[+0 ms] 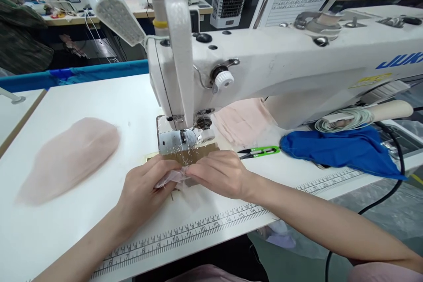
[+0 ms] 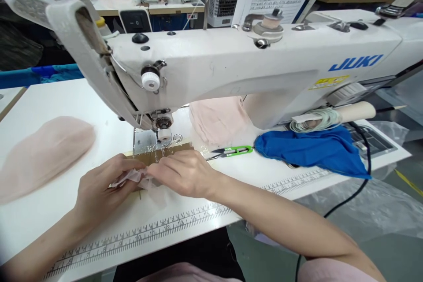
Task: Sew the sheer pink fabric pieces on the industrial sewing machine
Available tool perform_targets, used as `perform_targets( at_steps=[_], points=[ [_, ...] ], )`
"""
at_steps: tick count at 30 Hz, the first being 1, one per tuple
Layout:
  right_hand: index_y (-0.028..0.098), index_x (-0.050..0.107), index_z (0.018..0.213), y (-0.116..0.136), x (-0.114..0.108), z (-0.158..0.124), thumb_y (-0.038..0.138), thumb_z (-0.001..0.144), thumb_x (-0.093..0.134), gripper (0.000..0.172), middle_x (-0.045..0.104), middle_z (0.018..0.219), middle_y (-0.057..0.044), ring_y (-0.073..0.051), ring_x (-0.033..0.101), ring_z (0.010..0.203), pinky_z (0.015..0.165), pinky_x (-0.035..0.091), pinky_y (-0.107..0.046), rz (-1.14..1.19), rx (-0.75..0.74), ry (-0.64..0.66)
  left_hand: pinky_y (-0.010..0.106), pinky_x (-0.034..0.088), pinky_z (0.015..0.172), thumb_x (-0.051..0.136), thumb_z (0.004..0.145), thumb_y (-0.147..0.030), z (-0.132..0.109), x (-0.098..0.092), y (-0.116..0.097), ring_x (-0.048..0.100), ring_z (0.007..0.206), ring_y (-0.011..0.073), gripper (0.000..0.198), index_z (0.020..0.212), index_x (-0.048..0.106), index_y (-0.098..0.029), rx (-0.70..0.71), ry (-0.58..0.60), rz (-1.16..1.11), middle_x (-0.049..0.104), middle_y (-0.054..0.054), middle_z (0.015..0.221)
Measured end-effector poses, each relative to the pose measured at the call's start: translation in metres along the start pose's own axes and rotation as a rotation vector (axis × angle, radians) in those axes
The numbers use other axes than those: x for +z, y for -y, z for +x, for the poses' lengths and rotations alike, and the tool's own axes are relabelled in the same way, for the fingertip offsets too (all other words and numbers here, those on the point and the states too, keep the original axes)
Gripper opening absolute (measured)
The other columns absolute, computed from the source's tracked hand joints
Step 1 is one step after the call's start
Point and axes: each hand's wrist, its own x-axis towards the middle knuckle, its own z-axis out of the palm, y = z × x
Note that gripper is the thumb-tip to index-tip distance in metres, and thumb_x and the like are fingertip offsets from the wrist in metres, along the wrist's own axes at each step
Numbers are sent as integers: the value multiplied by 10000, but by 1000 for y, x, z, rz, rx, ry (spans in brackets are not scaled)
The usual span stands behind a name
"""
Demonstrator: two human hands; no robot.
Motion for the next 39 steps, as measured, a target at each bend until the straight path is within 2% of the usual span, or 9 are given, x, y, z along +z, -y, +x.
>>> perform_targets(
  at_steps=[5, 8, 11, 18, 24, 29, 39],
  points=[
    [226, 629, 839, 0, -2, 0, 135, 928, 535, 158, 683, 639, 52, -81, 553, 509, 464, 439, -237, -32, -89, -5, 180, 380, 464, 517, 869, -105, 1, -2, 0, 519, 503, 55, 201, 970, 633, -235, 54, -19, -22, 665, -43, 746],
    [236, 621, 872, 1, -1, 2, 273, 937, 568, 92, 711, 691, 48, -93, 604, 549, 493, 449, -242, 0, -17, -16, 185, 371, 448, 530, 879, -119, 2, -3, -1, 497, 477, 56, 170, 962, 628, -230, 94, -39, 13, 650, -45, 711],
    [205, 604, 953, 2, 1, 5, 424, 927, 576, 222, 733, 793, 1, -125, 661, 666, 560, 491, -242, 66, 106, -42, 182, 368, 441, 566, 880, -132, 4, -3, -2, 506, 484, 58, 121, 941, 621, -222, 141, -61, 34, 643, -44, 697],
    [192, 593, 869, 1, 2, 8, 248, 955, 516, 128, 708, 785, 0, -95, 629, 644, 543, 470, -214, 181, 191, 43, 184, 364, 424, 554, 883, -141, 5, -3, -4, 500, 460, 60, 140, 921, 646, -239, 140, -72, 34, 637, -52, 658],
    [174, 611, 896, -1, 2, 7, 260, 956, 559, 117, 688, 771, -13, -94, 625, 689, 598, 517, -216, 525, 296, 24, 175, 361, 432, 573, 885, -154, 4, -3, -2, 518, 482, 61, 111, 917, 645, -231, 154, -76, 45, 622, -49, 647],
    [170, 630, 888, 0, -1, 8, 257, 907, 637, 90, 667, 778, -11, -91, 597, 654, 581, 524, -216, 645, 399, 27, 173, 383, 473, 600, 860, -95, 1, -1, 1, 542, 537, 70, 172, 969, 639, -222, 210, -115, 35, 606, -45, 673],
    [152, 647, 858, 0, 1, 7, 212, 897, 644, 72, 679, 772, -22, -106, 622, 693, 609, 544, -224, 679, 322, -24, 179, 389, 473, 597, 885, -122, -1, -1, 1, 526, 520, 70, 137, 985, 620, -213, 277, -125, 112, 590, -41, 671]
  ],
)
